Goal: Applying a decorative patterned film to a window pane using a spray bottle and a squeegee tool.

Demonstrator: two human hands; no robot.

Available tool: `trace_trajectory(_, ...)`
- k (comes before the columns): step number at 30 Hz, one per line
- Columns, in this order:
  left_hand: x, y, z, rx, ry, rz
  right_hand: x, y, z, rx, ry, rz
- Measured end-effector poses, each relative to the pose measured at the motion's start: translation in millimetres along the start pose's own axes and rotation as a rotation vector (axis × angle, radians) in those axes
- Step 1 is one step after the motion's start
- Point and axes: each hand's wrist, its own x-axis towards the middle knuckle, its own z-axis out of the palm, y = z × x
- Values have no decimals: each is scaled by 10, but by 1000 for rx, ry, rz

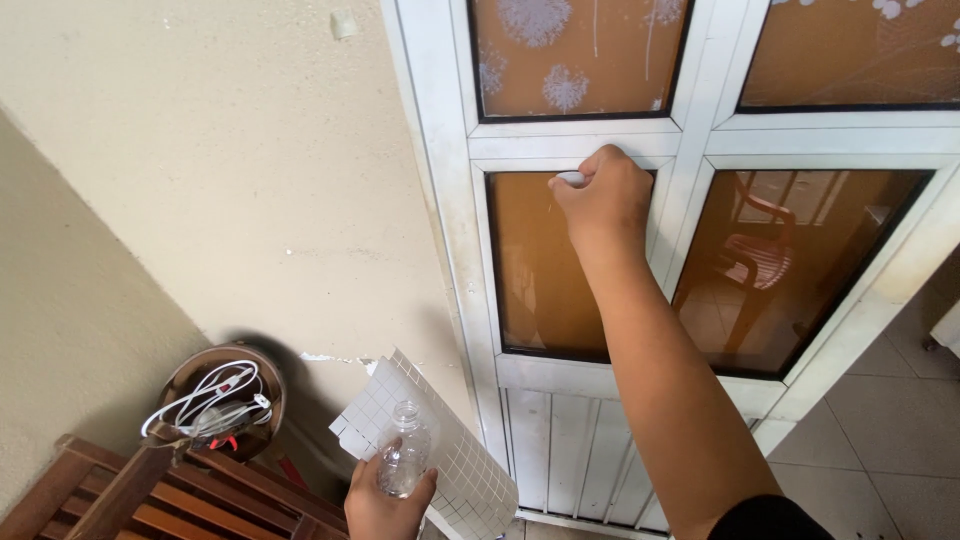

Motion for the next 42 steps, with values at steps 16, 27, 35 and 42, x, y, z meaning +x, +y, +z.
trace_trajectory(16,-53,181,40,-42,-70,88,-83,255,-495,-38,64,34)
trace_trajectory(27,-85,17,-123,-3,-54,51,-466,750,-157,-155,-78,77)
trace_trajectory(35,-136,88,-238,-36,-70,0,-894,1533,443,-229,-72,-112)
trace_trajectory(42,-163,118,-289,-80,-89,-4,-959,1501,494,-220,24,-294)
